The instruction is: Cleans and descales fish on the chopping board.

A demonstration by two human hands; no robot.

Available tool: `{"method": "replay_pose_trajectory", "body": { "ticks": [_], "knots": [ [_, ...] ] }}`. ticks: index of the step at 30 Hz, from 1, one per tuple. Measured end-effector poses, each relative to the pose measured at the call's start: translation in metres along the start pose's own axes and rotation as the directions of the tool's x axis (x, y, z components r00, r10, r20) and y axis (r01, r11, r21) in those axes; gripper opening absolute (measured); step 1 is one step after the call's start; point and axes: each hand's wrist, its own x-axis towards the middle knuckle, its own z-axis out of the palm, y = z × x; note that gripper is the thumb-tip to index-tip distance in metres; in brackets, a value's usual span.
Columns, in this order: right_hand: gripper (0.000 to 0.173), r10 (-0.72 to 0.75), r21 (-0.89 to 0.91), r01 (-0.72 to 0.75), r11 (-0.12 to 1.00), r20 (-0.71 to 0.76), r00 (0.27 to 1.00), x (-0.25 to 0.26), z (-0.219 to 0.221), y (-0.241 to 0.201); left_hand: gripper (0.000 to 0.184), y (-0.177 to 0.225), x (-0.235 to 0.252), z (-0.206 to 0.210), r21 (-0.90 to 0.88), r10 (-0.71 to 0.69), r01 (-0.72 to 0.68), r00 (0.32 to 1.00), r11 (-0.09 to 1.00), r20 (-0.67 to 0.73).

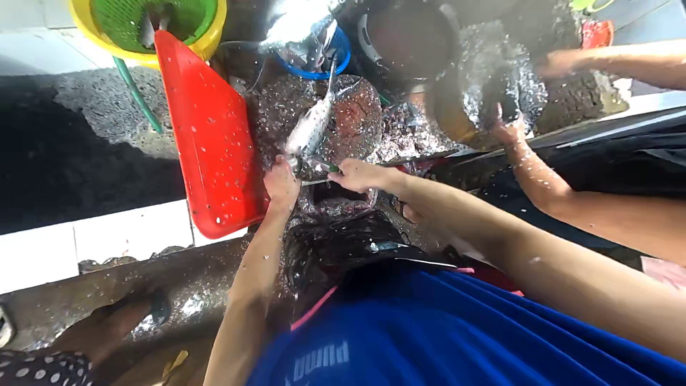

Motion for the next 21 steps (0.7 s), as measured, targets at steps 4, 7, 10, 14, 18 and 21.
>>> {"method": "replay_pose_trajectory", "body": {
  "ticks": [4,7,10,14,18,21],
  "knots": [
    [0.06,0.064,0.189,-0.032,0.981,-0.167,0.984,0.056,-0.043,-0.004,0.07,0.003,0.001,-0.001,0.038,0.122,-0.12,0.991,0.992,-0.046],
    [0.053,0.047,0.068,-0.04,0.997,-0.105,0.993,0.044,-0.031,-0.024,0.068,0.007,0.002,-0.003,-0.008,0.136,-0.136,0.99,0.991,-0.024],
    [0.049,0.01,-0.128,-0.006,0.992,0.036,0.999,0.005,-0.034,-0.02,0.059,0.005,0.005,0.005,-0.022,0.121,-0.121,0.992,0.992,-0.023],
    [0.057,0.077,-0.135,-0.071,0.988,0.041,0.996,0.024,-0.075,-0.021,0.058,0.017,0.001,0.006,-0.032,0.141,-0.142,0.99,0.989,-0.019],
    [0.046,0.066,-0.139,-0.072,0.988,-0.049,0.997,0.006,-0.048,-0.04,0.056,0.026,0.01,-0.002,-0.035,0.122,-0.123,0.992,0.992,-0.023],
    [0.047,0.039,-0.219,-0.033,0.975,0.025,0.999,-0.004,-0.044,-0.022,0.057,0.028,0.009,0.005,-0.045,0.108,-0.108,0.994,0.993,-0.012]
  ]
}}
